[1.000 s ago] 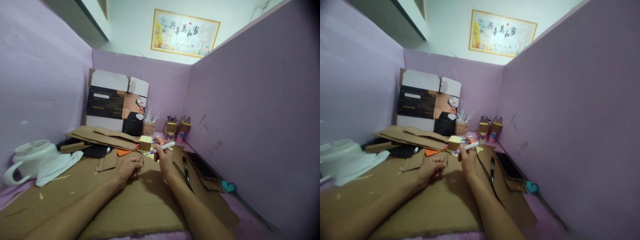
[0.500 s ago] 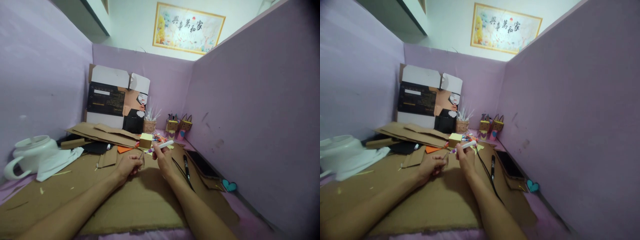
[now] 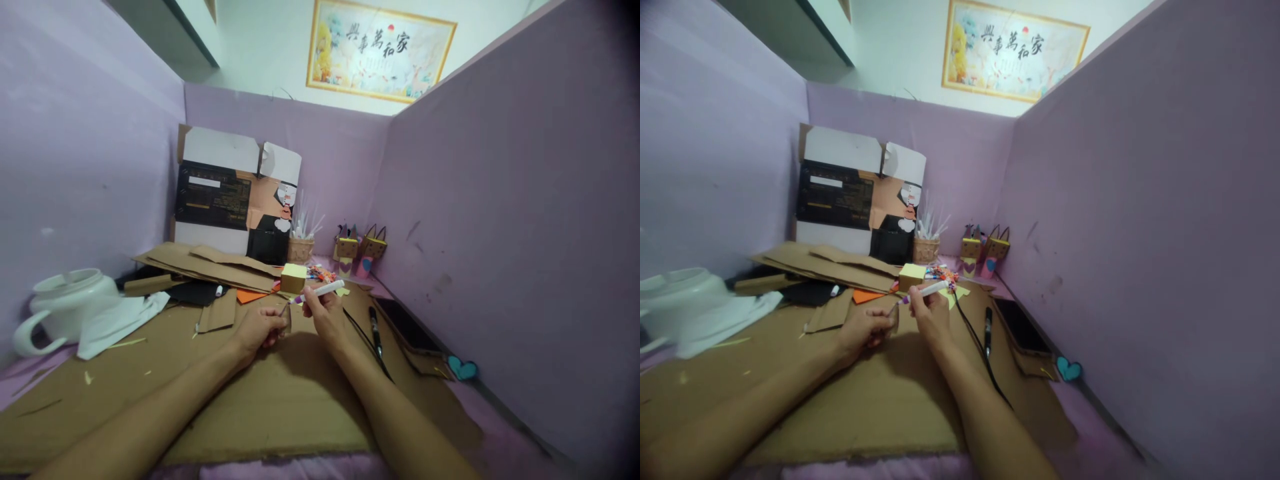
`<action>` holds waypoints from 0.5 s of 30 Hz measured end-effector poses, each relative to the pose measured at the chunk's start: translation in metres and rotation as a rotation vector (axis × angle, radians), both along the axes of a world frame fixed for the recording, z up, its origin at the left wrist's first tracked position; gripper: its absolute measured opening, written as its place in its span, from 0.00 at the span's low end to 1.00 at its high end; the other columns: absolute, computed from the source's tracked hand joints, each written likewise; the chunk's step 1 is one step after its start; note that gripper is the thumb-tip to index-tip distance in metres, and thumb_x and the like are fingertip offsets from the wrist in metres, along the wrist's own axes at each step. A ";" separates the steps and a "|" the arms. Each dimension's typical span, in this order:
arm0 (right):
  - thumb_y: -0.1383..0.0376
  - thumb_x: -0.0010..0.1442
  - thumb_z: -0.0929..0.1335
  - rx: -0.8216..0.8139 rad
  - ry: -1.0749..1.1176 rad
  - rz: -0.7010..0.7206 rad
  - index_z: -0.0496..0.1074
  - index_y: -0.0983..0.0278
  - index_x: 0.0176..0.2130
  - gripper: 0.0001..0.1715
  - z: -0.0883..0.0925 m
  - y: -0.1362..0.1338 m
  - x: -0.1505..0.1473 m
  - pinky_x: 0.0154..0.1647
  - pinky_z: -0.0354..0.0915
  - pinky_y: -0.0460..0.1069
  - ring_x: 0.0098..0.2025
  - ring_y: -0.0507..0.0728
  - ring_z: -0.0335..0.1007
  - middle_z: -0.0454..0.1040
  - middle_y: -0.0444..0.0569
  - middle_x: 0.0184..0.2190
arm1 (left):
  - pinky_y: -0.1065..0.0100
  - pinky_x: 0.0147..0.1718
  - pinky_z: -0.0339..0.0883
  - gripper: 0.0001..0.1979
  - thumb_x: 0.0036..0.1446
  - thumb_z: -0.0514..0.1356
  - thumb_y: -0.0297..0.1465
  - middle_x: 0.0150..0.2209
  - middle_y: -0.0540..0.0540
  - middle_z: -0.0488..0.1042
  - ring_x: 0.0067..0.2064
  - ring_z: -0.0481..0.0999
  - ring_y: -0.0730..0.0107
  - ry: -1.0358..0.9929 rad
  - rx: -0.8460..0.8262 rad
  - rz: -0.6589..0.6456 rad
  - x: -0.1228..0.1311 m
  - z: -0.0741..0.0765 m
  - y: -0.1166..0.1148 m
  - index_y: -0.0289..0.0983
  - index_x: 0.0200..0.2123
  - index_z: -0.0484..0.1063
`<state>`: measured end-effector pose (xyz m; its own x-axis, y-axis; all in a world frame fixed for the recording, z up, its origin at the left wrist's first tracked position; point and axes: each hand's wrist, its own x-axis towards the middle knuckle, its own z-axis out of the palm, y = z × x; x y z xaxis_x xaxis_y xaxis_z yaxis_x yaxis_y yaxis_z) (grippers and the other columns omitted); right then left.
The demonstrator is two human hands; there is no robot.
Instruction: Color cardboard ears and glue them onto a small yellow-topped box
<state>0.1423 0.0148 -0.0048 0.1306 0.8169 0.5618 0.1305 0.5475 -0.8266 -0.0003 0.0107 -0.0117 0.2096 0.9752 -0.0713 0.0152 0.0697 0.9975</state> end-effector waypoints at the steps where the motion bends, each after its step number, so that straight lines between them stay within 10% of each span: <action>1: 0.56 0.55 0.64 0.000 0.000 0.001 0.67 0.65 0.25 0.16 0.000 0.001 0.000 0.19 0.57 0.45 0.17 0.50 0.60 0.64 0.41 0.15 | 0.77 0.11 0.42 0.09 0.33 0.60 0.33 0.11 0.55 0.64 0.11 0.54 0.84 0.002 0.001 -0.001 0.000 0.000 0.000 0.34 0.18 0.66; 15: 0.56 0.56 0.64 0.020 -0.020 -0.021 0.66 0.64 0.23 0.16 -0.003 0.002 0.001 0.20 0.57 0.45 0.18 0.50 0.60 0.64 0.41 0.15 | 0.77 0.11 0.43 0.08 0.35 0.59 0.33 0.12 0.54 0.65 0.11 0.55 0.83 0.015 0.033 0.000 0.000 -0.003 0.001 0.34 0.18 0.65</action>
<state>0.1436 0.0168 -0.0076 0.1363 0.8024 0.5810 0.1587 0.5612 -0.8123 -0.0007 0.0115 -0.0144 0.2083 0.9772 -0.0420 0.0299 0.0366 0.9989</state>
